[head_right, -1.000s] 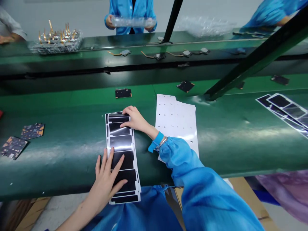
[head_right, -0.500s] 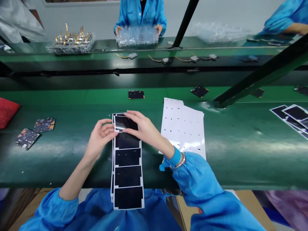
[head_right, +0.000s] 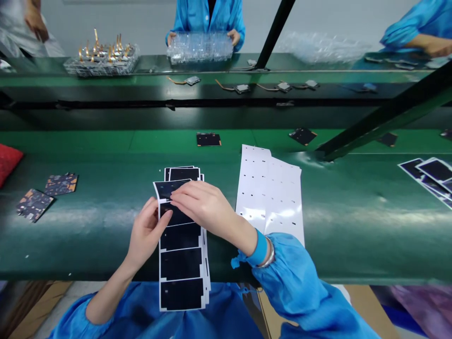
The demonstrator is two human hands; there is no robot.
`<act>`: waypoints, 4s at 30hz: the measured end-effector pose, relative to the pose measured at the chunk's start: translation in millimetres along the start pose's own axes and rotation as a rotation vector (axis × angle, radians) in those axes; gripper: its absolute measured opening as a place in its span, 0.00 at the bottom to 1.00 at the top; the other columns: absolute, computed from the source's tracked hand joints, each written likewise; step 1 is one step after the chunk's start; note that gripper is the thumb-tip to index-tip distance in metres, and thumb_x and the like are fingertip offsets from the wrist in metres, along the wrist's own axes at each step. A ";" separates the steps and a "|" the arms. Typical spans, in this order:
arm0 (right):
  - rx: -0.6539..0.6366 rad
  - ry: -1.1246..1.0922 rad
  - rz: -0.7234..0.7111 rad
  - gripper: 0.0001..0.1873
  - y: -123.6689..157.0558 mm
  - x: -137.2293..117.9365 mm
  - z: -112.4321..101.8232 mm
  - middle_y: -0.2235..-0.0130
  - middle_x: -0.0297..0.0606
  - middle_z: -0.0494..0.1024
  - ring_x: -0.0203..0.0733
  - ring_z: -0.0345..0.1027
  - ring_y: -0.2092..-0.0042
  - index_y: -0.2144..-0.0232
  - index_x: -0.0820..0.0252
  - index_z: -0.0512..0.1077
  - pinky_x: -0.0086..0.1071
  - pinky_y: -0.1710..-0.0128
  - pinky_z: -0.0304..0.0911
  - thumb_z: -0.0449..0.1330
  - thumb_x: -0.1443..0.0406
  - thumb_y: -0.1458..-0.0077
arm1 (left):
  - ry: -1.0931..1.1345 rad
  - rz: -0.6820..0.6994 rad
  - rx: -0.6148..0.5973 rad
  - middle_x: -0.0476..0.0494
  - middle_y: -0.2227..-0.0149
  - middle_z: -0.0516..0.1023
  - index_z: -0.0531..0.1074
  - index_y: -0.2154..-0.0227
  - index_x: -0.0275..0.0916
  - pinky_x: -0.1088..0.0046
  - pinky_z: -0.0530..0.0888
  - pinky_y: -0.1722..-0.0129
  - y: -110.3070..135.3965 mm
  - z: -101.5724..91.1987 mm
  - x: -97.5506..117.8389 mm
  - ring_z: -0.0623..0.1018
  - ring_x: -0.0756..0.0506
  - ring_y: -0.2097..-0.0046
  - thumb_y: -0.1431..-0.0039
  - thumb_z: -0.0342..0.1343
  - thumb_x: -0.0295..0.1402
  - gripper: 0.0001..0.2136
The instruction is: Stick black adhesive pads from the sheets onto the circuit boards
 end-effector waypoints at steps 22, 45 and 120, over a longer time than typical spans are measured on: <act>0.259 -0.247 0.385 0.05 5.1 11.1 -10.9 0.65 0.37 0.83 0.39 0.78 0.62 0.65 0.57 0.75 0.34 0.60 0.75 0.61 0.72 0.40 | -0.530 0.106 0.084 0.32 0.37 0.56 0.66 0.43 0.44 0.44 0.65 0.41 -2.6 -8.6 -14.7 0.63 0.33 0.38 0.34 0.53 0.32 0.18; 0.086 0.153 0.099 0.06 12.4 -10.2 0.7 0.69 0.34 0.78 0.38 0.69 0.66 0.63 0.58 0.69 0.36 0.60 0.62 0.60 0.73 0.38 | -1.120 -0.151 0.240 0.15 0.29 0.44 0.53 0.30 0.32 0.33 0.56 0.37 -27.1 -169.2 -58.8 0.51 0.21 0.29 0.34 0.50 0.51 0.37; 0.263 -0.779 0.814 0.09 26.5 -11.3 -43.0 0.76 0.28 0.75 0.31 0.67 0.77 0.75 0.53 0.75 0.24 0.81 0.64 0.71 0.69 0.51 | -0.189 0.538 -0.013 0.36 0.39 0.73 0.47 0.29 0.49 0.61 0.84 0.50 23.9 -61.3 71.4 0.78 0.37 0.42 0.46 0.70 0.36 0.47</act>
Point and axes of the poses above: each hand's wrist, its own y-axis away from the middle knuckle, its own z-axis out of the palm, x = y × z, the point moved 6 cm from there along -y, towards the middle knuckle
